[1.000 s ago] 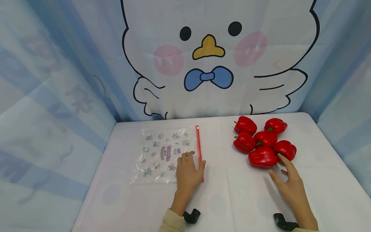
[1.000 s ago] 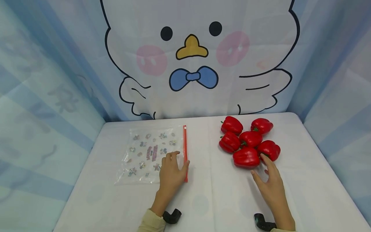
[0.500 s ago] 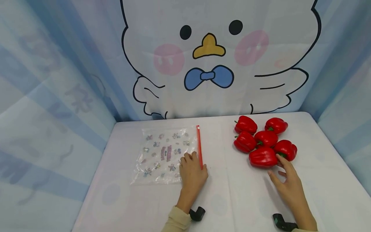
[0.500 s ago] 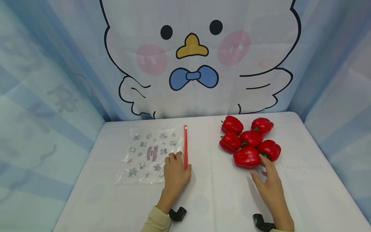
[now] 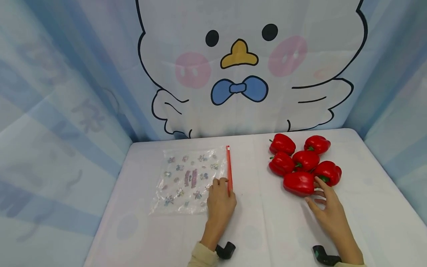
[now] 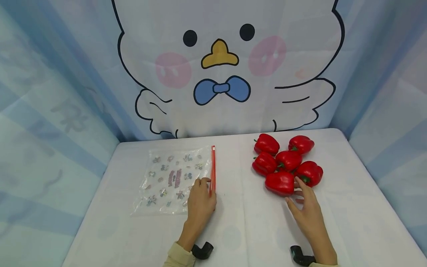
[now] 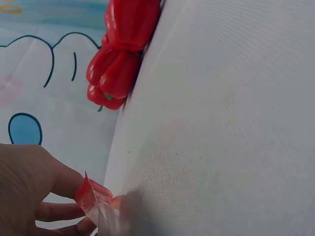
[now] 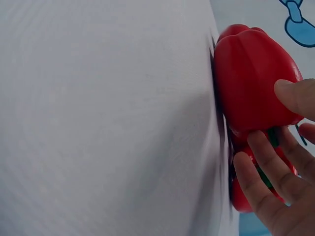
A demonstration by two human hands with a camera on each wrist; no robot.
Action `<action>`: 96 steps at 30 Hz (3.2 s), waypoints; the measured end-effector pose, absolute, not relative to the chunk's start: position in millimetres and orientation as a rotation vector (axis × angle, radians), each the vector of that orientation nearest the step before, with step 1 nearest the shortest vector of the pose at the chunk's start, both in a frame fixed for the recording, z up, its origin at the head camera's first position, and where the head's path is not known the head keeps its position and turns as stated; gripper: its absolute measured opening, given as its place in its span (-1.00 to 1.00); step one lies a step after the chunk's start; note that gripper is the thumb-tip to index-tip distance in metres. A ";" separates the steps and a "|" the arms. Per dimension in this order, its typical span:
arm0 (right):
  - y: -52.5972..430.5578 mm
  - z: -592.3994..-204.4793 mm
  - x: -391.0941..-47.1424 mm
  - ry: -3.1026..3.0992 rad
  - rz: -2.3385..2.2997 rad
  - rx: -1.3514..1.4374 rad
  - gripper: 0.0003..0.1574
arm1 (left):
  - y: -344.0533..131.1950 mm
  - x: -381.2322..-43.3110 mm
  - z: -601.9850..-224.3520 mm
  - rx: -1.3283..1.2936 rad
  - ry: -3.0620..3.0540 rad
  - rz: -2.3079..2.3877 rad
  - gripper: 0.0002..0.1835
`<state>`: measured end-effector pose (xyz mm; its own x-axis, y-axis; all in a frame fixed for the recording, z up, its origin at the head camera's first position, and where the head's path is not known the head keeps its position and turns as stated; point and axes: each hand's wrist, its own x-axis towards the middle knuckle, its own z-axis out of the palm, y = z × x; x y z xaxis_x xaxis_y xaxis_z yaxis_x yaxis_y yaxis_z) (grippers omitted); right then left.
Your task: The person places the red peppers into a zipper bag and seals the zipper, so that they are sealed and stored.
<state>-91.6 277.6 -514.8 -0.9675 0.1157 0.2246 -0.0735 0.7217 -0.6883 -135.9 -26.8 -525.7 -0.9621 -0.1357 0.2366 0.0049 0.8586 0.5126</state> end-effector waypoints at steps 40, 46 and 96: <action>259.0 -504.9 -99.6 -2.709 1.256 0.090 0.08 | -49.7 -112.3 -520.9 -0.216 -2.390 -0.548 -0.72; 239.7 -507.9 -105.9 -2.692 1.322 0.179 0.03 | -51.0 -112.4 -520.7 -0.212 -2.371 -0.567 -0.73; 136.8 -512.7 -159.3 -2.596 1.645 0.371 0.05 | -41.0 -106.8 -510.4 -0.132 -2.411 -0.782 -0.75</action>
